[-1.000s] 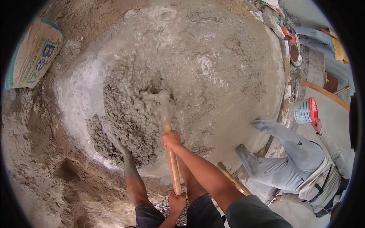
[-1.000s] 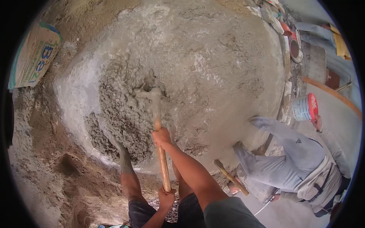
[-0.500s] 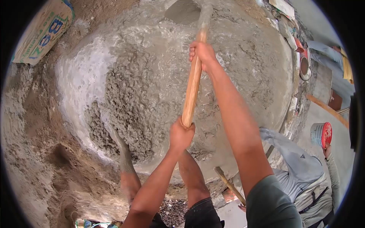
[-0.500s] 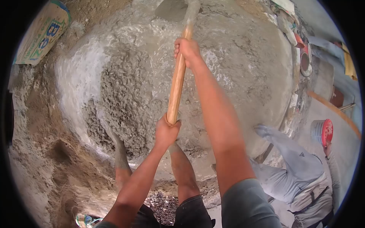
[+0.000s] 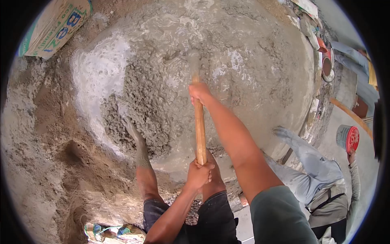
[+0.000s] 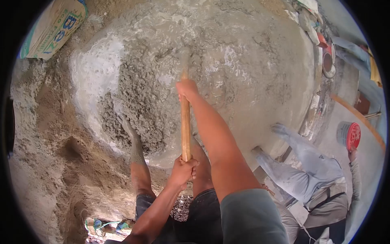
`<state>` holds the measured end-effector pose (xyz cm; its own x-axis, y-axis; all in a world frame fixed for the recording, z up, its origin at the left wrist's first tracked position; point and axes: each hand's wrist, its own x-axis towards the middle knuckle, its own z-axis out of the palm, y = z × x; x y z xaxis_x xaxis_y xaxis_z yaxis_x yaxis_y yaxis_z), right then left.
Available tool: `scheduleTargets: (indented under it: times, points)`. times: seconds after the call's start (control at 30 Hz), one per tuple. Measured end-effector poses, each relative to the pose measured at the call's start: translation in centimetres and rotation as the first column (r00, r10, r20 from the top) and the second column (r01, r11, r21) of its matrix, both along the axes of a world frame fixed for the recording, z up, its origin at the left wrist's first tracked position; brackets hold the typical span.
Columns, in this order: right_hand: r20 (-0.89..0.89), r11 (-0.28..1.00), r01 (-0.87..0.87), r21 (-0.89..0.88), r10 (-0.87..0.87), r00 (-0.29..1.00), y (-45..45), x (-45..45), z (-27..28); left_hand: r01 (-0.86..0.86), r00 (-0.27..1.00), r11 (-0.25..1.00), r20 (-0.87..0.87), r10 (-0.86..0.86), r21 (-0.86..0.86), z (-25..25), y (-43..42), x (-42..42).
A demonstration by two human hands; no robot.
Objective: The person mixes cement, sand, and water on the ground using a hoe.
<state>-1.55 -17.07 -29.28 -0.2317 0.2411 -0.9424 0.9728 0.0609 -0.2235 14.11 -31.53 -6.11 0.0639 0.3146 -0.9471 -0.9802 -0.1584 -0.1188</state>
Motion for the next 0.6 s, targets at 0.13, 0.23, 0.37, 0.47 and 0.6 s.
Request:
scheduleTargets:
  times: [0.13, 0.23, 0.37, 0.47, 0.6]
  points:
    - [0.156, 0.986, 0.153, 0.066, -0.162, 0.974, -5.5, 10.4, -0.1, 0.117, 0.993, 0.993, 0.018, -0.116, -0.036, 0.0, -5.7, 6.5]
    - [0.109, 0.953, 0.295, 0.067, -0.301, 0.947, -7.0, 17.0, 1.4, 0.339, 0.933, 0.927, -0.072, -0.354, -0.159, 0.7, -9.8, 14.3]
    - [0.008, 0.965, 0.232, 0.124, -0.234, 0.972, -11.1, 23.4, 5.9, 0.641, 0.598, 0.628, -0.226, -0.769, -0.441, 0.6, -13.4, 22.8]
    - [-0.056, 0.962, 0.267, 0.057, -0.264, 0.963, -12.6, 24.6, 9.7, 0.771, 0.521, 0.515, -0.094, -0.848, -0.376, 0.4, -13.9, 24.0]
    - [-0.257, 0.935, 0.335, -0.116, -0.354, 0.899, -7.2, 12.9, 11.0, 0.578, 0.607, 0.698, -0.349, -0.714, -0.424, -5.6, -7.7, 16.9]
